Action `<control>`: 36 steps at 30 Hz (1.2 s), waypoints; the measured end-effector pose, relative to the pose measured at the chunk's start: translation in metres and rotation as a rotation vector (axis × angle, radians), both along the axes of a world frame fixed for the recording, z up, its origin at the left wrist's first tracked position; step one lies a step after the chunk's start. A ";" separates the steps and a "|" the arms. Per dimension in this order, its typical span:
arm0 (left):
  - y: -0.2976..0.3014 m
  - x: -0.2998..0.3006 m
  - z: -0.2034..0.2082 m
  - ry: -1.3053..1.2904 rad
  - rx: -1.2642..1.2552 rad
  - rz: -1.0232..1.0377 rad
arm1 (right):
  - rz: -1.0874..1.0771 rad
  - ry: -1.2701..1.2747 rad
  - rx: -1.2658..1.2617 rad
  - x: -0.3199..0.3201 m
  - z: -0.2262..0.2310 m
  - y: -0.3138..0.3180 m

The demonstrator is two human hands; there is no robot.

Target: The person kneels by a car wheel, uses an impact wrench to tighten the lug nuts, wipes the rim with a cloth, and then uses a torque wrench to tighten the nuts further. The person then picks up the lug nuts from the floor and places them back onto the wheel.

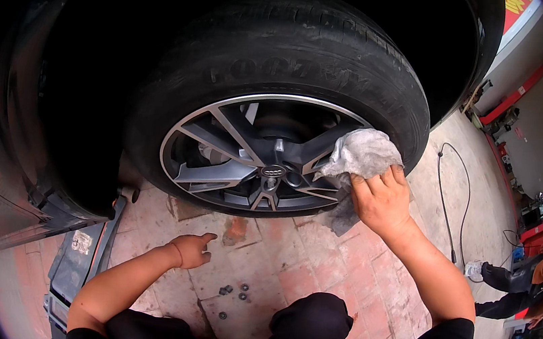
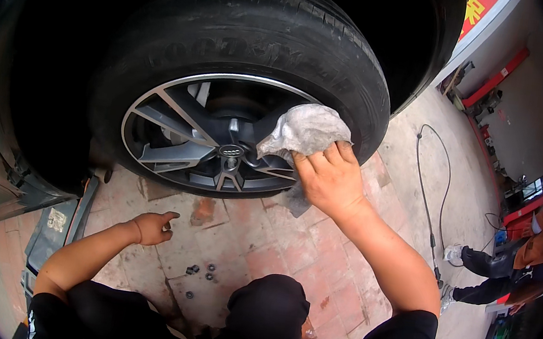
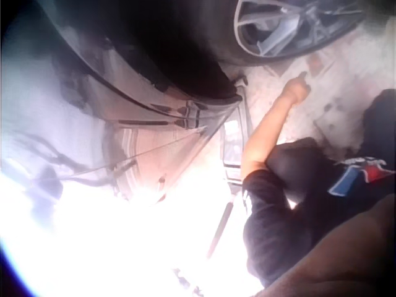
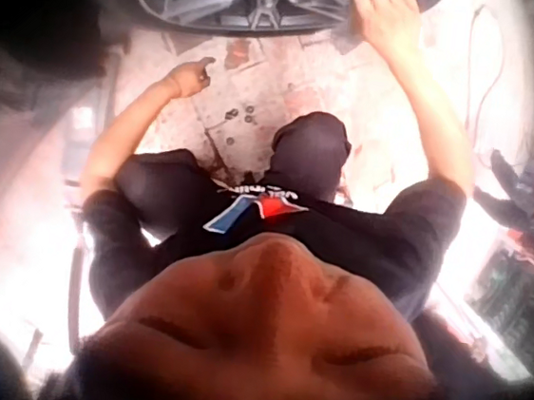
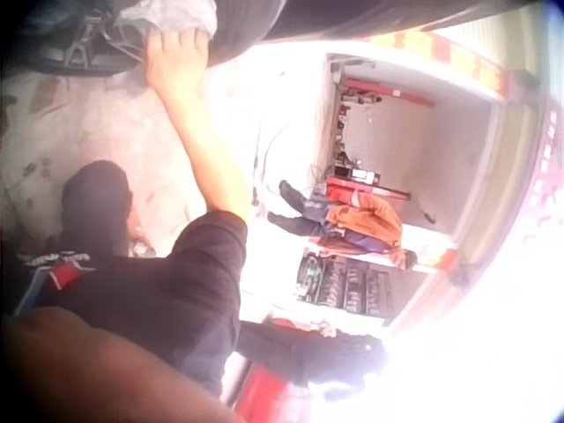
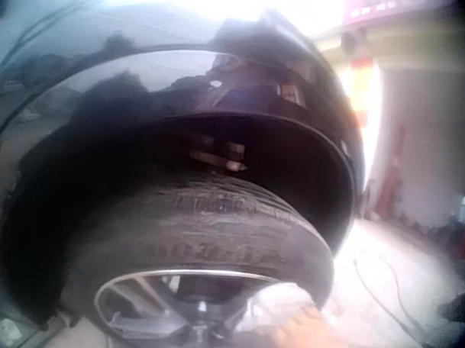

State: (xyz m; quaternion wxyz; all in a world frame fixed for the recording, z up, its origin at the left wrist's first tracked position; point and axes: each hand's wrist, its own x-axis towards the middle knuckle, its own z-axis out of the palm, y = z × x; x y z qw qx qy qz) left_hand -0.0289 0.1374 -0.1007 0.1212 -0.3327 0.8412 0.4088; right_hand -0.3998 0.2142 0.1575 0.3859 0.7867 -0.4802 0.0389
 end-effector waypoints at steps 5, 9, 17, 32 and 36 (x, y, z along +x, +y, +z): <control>-0.004 -0.018 -0.005 0.011 -0.016 -0.036 | -0.035 0.210 0.249 0.018 -0.019 -0.066; 0.001 -0.023 -0.007 0.050 0.032 -0.081 | -0.098 0.262 0.325 0.033 -0.021 -0.073; -0.001 -0.012 -0.009 0.001 0.016 -0.092 | -0.101 0.013 0.255 0.025 -0.039 -0.046; -0.003 0.040 -0.004 -0.068 0.070 0.052 | 0.031 -0.918 -0.167 0.135 -0.158 -0.110; -0.005 0.054 -0.016 -0.121 0.050 0.100 | 0.026 -1.044 -0.122 0.145 -0.158 -0.113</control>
